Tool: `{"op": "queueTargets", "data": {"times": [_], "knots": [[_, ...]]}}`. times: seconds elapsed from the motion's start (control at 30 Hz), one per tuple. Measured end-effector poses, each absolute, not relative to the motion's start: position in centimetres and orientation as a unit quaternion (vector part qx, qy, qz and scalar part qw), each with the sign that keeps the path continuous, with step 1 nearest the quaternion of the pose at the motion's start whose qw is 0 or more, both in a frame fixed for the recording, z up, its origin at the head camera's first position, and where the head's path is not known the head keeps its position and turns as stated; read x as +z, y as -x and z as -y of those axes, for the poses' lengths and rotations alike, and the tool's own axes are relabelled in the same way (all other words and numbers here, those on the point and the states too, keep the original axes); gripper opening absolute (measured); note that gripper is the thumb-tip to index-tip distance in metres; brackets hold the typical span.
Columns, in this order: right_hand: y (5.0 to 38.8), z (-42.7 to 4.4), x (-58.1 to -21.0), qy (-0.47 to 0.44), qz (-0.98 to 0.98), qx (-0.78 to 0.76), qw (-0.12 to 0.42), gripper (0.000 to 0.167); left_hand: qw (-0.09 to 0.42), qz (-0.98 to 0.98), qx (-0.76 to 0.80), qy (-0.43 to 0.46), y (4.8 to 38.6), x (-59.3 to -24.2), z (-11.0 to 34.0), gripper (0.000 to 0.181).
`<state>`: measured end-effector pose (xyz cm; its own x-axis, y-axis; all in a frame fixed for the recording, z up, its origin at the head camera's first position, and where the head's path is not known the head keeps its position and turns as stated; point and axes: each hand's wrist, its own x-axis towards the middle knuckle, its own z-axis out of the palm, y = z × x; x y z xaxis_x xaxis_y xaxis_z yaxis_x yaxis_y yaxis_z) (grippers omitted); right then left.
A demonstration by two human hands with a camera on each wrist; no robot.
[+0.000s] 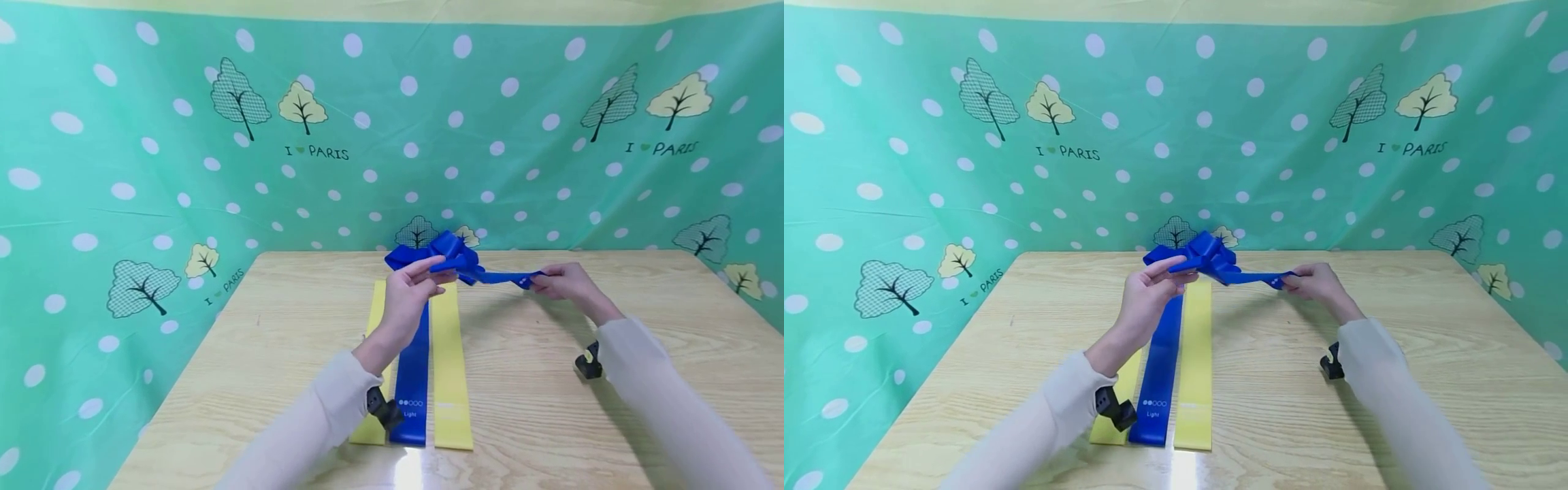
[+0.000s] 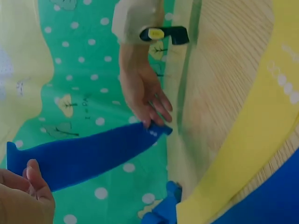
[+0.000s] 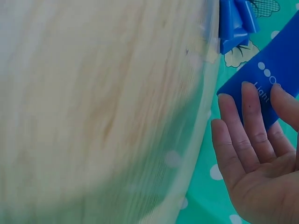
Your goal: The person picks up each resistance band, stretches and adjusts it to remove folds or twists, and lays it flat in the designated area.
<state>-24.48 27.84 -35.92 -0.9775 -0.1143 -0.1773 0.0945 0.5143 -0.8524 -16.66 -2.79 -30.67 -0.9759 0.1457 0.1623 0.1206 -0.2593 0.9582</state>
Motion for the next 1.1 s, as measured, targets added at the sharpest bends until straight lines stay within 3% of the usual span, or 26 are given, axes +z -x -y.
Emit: {"op": "queueTargets", "data": {"times": [0.33,0.73,0.97,1.1], "knots": [[22.4,-28.3,-35.9,0.034,-0.905,-0.406,0.124,0.028,-0.070,-0.654,0.752,-0.035,19.0,-31.3,3.6,0.018],[18.6,-27.1,-35.7,0.078,-0.941,-0.328,0.033,0.032,-0.123,-0.681,0.722,0.021,21.3,-30.2,3.5,0.020],[16.5,-26.4,-36.0,0.138,-0.919,-0.361,0.079,0.016,-0.135,-0.672,0.728,0.009,22.8,-29.6,2.6,0.020],[15.1,-25.8,-36.1,0.168,-0.896,-0.398,0.104,0.019,-0.135,-0.681,0.719,0.008,23.7,-29.2,1.9,0.020]]}}
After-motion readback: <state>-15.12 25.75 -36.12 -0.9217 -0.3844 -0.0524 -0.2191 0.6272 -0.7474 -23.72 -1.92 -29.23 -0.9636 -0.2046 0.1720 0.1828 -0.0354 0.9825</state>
